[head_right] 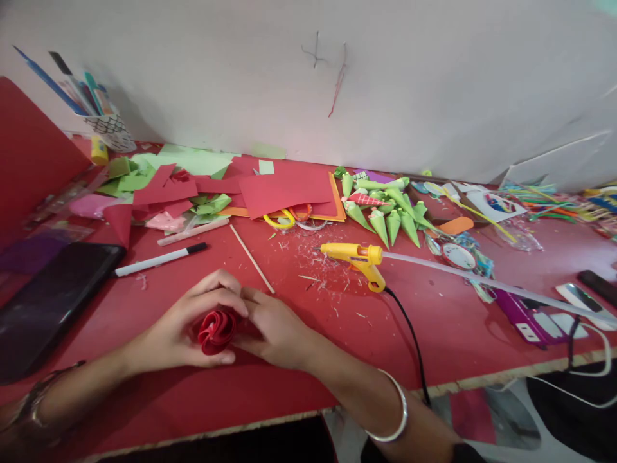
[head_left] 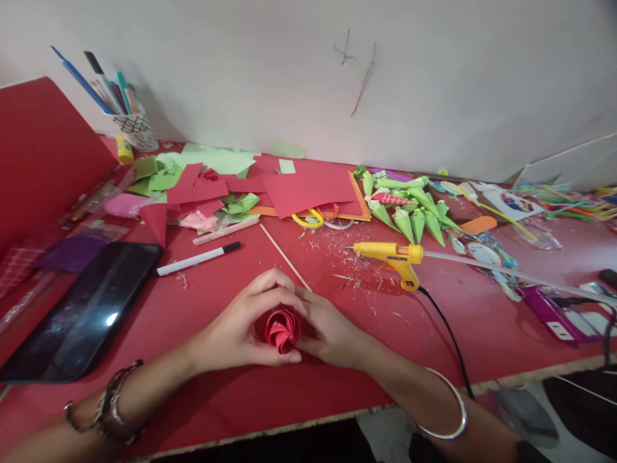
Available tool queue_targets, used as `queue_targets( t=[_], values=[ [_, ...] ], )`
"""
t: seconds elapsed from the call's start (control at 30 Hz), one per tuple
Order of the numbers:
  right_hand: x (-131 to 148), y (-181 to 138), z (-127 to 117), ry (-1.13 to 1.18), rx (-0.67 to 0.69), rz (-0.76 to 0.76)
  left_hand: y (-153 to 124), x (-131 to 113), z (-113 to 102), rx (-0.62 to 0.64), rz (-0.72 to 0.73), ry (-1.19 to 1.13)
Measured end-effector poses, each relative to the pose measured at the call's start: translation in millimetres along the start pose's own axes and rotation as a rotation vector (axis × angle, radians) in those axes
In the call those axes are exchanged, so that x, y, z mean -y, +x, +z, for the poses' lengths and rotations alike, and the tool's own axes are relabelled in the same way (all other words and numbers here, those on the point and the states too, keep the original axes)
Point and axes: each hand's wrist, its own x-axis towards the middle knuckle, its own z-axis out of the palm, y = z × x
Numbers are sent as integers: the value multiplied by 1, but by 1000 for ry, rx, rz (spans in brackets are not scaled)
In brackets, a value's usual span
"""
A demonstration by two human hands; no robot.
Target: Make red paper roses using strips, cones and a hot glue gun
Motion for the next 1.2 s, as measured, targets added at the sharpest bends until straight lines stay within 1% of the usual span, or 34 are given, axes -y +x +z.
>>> queue_targets(
  t=[0.1, 0.27, 0.4, 0.5, 0.6, 0.67, 0.77, 1.03, 1.2],
  values=[
    [2, 1, -1, 20, 32, -44, 0, 0, -3, 28, 2, -28],
    [2, 1, 0, 38, 47, -37, 1, 0, -2, 12, 11, -23],
    [0, 1, 1, 33, 18, -9, 1, 0, 0, 0, 6, -14],
    [-3, 0, 2, 29, -33, -4, 1, 1, 2, 5, -17, -9],
    [-6, -1, 3, -25, -65, -9, 1, 1, 3, -5, -30, 13],
    [-7, -1, 3, -69, -72, -10, 2, 1, 3, -8, -29, 30],
    [-6, 0, 1, -60, -81, 18, 2, 0, 3, 12, -18, 41],
    [-7, -1, 1, -82, -37, 42, 1, 1, 7, 9, 38, -32],
    [-8, 0, 1, -70, -12, 28, 1, -1, 7, 26, 33, -42]
  ],
)
